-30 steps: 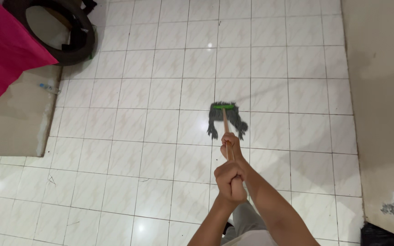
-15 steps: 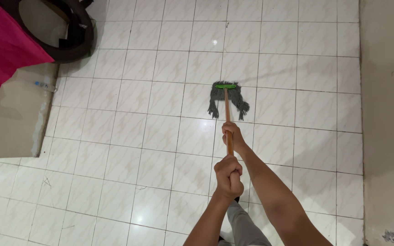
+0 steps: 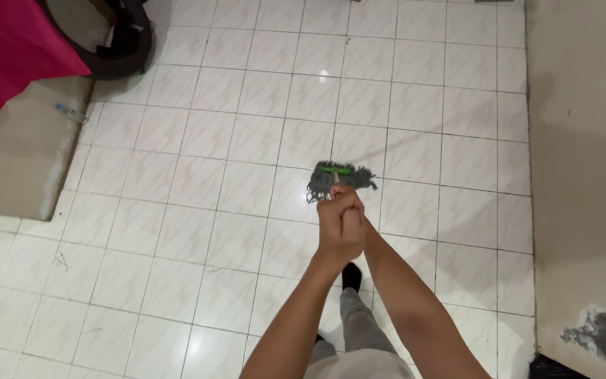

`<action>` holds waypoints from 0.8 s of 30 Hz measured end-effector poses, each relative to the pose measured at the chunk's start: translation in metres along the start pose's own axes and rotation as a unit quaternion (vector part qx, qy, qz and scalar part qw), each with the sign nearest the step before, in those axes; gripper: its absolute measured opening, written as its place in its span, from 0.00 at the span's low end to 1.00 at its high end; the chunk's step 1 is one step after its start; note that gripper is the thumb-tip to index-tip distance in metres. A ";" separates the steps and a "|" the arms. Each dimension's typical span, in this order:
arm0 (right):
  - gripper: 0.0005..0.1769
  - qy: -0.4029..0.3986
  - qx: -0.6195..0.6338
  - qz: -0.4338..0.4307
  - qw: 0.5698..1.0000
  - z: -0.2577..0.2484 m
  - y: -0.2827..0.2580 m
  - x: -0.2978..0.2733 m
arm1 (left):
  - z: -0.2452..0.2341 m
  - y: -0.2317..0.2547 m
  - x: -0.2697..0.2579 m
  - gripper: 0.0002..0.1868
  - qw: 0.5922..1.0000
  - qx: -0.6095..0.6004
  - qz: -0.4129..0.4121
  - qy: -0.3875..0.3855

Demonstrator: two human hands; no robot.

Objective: The person mops the tiled floor of a house with a cloth mop, pushing it back and forth to clean different sections of the tiles along the walls and doors.

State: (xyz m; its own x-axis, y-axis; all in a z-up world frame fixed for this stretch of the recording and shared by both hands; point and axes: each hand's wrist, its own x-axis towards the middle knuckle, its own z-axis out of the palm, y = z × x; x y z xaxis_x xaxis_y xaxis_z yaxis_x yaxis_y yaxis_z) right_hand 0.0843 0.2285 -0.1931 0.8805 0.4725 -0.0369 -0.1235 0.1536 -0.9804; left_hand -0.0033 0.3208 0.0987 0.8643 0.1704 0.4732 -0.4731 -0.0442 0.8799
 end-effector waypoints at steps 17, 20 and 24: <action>0.17 -0.018 0.229 0.017 0.973 0.079 0.036 -0.074 | -0.067 0.051 -0.067 0.07 0.999 -0.034 0.013 -0.022; 0.14 0.107 -0.155 -0.014 0.982 0.071 0.049 -0.060 | -0.064 0.038 -0.070 0.07 0.999 -0.040 -0.016 -0.031; 0.08 0.111 -0.202 -0.112 0.967 0.054 0.056 -0.028 | -0.060 0.016 -0.060 0.08 0.994 -0.055 -0.085 -0.038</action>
State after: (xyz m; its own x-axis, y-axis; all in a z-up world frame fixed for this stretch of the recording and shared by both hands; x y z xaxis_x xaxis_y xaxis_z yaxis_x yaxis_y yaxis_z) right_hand 0.0285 0.2708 -0.2361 0.9467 0.2619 0.1876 0.2299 -0.1415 -0.9629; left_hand -0.0736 0.3691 0.0821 0.9419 0.0909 0.3233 -0.3310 0.0882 0.9395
